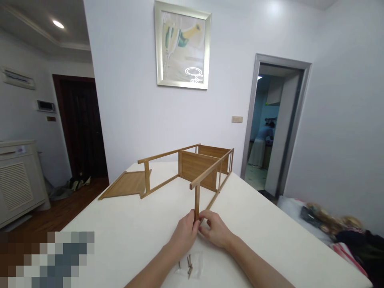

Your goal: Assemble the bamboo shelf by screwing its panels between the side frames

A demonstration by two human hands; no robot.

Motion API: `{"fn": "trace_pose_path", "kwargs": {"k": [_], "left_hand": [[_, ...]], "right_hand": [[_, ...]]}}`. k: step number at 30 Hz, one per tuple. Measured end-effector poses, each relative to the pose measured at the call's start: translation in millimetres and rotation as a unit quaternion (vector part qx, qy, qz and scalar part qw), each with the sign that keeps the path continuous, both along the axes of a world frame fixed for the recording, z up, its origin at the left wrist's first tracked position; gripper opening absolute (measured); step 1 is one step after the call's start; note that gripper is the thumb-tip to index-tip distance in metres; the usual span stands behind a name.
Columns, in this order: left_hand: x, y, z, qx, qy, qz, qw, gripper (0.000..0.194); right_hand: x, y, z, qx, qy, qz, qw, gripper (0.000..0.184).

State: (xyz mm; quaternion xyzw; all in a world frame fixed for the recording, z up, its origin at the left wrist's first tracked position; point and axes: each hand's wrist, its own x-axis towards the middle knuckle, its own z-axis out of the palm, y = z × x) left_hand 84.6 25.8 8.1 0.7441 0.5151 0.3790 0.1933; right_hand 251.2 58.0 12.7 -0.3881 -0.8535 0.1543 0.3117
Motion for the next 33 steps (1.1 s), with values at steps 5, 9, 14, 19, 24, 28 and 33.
{"fn": "trace_pose_path", "kwargs": {"k": [5,9,14,19,24,28,33], "left_hand": [[-3,-4,6.0,-0.029,-0.002,-0.001,1.0,0.013],[-5,-11,10.6,-0.031,-0.014,-0.025,0.999,0.013],[-8,-18,14.7,-0.021,-0.006,-0.069,0.997,0.013],[-17,-14,16.8,-0.042,-0.004,-0.076,0.996,0.017],[-40,1,19.1,-0.098,-0.022,-0.066,0.993,0.016],[-66,11,23.2,-0.155,-0.064,-0.056,0.984,0.018],[-93,14,33.6,-0.215,-0.097,-0.046,0.971,0.015]], "right_hand": [[33,27,-9.0,-0.01,-0.023,-0.169,0.985,0.047],[43,37,-12.2,-0.013,-0.056,-0.192,0.98,0.054],[38,35,-9.3,-0.009,-0.133,-0.178,0.975,0.047],[38,30,-0.7,0.002,-0.168,-0.142,0.976,0.034],[32,25,3.2,0.013,-0.179,-0.124,0.976,0.031],[23,17,4.7,0.018,-0.181,-0.11,0.977,0.03],[9,2,5.6,0.031,-0.177,-0.082,0.98,0.034]]}}
